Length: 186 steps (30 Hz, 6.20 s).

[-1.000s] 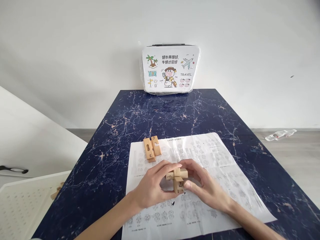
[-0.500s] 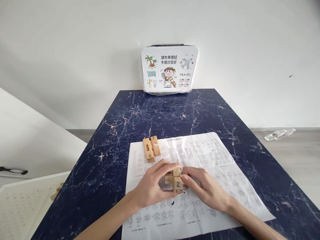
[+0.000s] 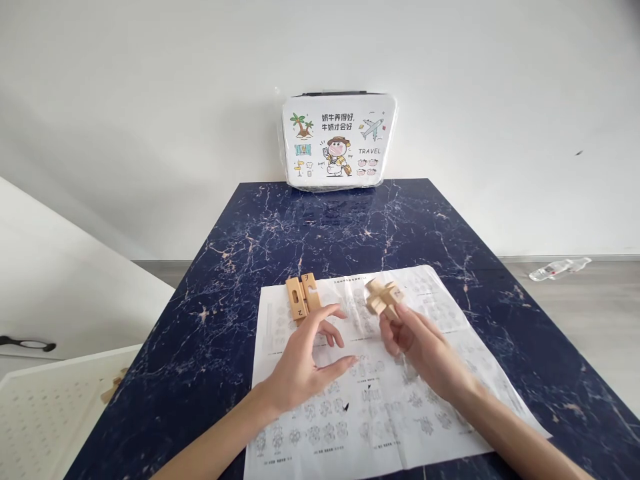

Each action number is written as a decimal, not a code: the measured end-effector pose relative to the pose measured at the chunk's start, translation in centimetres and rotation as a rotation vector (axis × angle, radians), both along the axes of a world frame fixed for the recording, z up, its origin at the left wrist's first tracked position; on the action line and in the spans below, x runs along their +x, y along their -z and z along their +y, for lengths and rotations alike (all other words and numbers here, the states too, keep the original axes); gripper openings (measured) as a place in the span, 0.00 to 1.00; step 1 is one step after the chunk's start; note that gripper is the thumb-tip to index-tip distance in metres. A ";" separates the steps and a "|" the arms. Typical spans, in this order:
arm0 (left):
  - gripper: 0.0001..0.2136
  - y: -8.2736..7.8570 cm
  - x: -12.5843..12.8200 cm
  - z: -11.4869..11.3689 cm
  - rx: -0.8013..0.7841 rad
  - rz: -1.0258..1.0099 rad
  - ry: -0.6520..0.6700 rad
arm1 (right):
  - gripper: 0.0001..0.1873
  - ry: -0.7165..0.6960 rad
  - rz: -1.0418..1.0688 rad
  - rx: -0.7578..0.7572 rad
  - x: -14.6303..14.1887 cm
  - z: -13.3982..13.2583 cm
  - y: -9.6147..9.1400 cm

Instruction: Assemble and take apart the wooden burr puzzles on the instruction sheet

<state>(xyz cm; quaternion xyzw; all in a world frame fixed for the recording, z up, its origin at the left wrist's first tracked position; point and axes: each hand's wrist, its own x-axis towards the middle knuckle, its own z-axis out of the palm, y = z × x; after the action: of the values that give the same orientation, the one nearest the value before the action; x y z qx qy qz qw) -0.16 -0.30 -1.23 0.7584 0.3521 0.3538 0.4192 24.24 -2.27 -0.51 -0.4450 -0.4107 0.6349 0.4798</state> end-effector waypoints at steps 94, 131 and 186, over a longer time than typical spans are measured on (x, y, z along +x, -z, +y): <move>0.48 -0.3 -1.3 1.9 0.404 0.383 0.106 | 0.15 -0.251 -0.507 0.152 -0.6 0.0 0.5; 0.47 -0.2 -0.9 1.3 0.209 0.265 0.121 | 0.20 -0.277 -0.433 0.179 -0.4 0.0 0.3; 0.47 0.6 -0.8 1.0 0.176 0.076 0.365 | 0.16 -0.403 -0.539 0.283 -1.0 -1.2 -0.2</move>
<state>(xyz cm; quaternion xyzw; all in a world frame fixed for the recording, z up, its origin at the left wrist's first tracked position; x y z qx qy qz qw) -1.00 0.69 -1.85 0.8561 0.1924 0.2724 0.3947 23.21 -3.49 -0.29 -0.4356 -0.6857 0.5136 0.2763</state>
